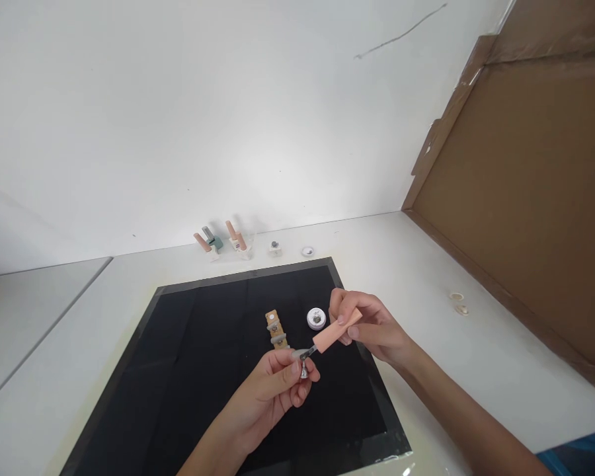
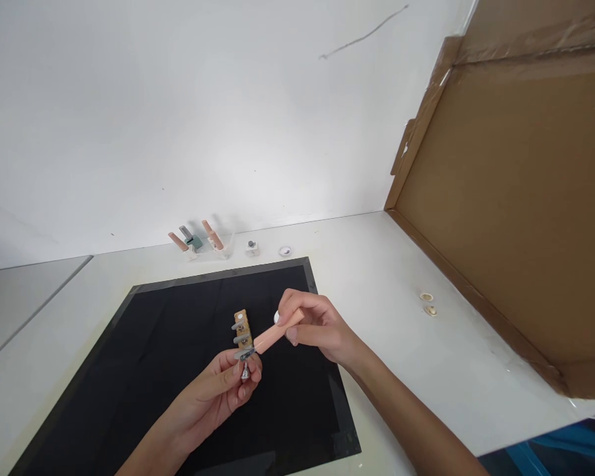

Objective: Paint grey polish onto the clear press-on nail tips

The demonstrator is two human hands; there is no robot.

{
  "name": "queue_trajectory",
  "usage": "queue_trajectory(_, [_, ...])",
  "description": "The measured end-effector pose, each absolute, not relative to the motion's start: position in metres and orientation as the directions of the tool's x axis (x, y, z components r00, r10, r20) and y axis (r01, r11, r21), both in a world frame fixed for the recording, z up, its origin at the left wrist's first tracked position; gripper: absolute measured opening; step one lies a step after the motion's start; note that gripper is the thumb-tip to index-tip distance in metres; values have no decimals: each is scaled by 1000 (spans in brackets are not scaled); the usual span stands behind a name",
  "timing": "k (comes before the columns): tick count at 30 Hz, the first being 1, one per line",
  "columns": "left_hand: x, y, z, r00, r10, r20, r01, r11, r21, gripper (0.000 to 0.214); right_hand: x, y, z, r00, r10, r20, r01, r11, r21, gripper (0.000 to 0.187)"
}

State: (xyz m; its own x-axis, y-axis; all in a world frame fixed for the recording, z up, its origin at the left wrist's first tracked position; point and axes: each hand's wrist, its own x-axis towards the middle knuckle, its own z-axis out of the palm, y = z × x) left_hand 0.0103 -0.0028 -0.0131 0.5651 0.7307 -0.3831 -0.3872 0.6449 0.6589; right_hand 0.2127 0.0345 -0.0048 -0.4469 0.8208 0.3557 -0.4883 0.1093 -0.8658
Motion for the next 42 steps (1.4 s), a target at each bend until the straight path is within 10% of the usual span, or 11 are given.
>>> queue_trajectory(42, [13,-3,-7,482,808,-338,-470,564,679,21,208,33,-8,-440,865,240,-449,20,-894,17])
